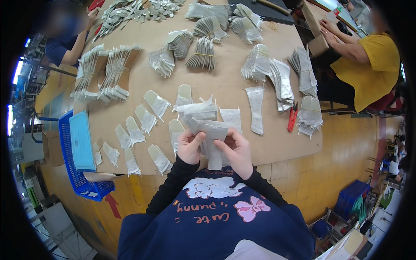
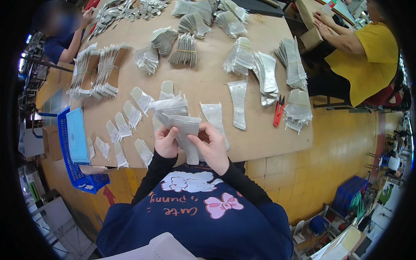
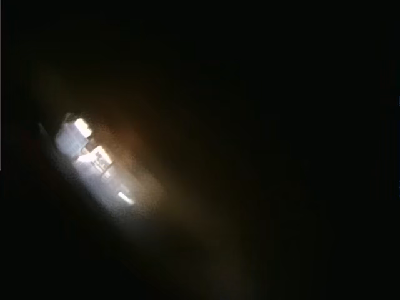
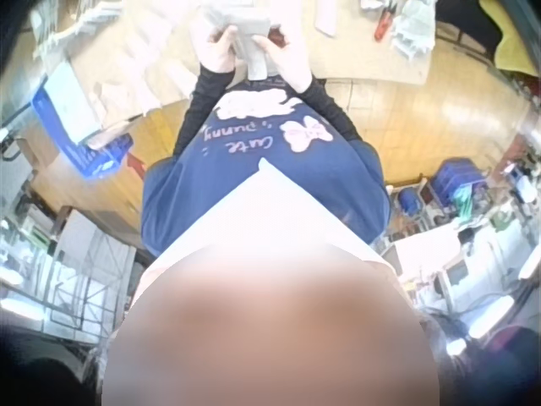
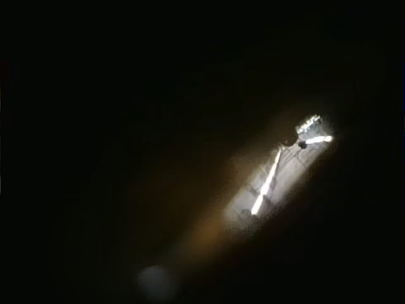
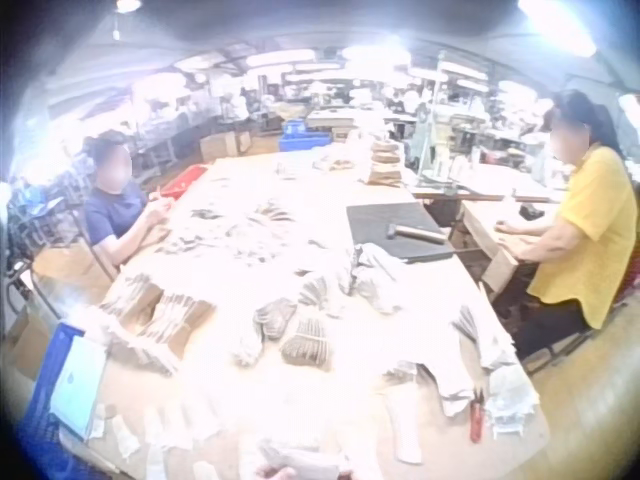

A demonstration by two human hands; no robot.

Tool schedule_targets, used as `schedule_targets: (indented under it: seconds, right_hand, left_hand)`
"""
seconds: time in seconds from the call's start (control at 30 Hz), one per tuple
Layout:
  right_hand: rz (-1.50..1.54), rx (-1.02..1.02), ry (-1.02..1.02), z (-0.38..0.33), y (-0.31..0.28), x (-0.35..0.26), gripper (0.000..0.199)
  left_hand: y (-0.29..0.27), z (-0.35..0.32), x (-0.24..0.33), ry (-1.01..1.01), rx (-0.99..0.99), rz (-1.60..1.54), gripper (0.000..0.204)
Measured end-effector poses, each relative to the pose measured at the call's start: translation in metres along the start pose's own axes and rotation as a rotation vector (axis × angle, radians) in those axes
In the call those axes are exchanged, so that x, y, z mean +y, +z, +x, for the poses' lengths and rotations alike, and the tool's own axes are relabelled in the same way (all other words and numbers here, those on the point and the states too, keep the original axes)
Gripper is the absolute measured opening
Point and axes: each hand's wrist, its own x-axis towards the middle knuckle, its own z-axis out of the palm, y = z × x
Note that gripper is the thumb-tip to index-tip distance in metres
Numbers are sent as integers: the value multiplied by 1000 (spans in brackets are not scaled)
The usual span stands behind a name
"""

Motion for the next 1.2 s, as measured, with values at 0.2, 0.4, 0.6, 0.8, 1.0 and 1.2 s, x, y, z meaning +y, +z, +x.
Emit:
schedule_targets:
  seconds: [0.2, 0.4, 0.6, 0.8, 1.0, 1.2]
  right_hand:
    - [55, -4, 94, 1, -1, 1, 38]
    - [265, 114, 43, 2, 3, -8, 45]
    - [285, 71, 91, -2, 2, -8, 38]
    - [270, 118, 49, -7, 1, -1, 32]
    - [308, 117, 39, -7, 6, 3, 32]
    - [65, -60, 19, -8, 34, 6, 27]
  left_hand:
    - [4, 2, 7, 45, 5, 163, 30]
    - [18, 3, 19, -95, 65, -218, 35]
    - [15, 4, 8, 7, 62, -169, 30]
    - [12, 3, -1, 164, 22, -18, 24]
    - [15, -2, 15, -129, 102, -351, 43]
    - [-25, -12, 44, 25, 130, 7, 46]
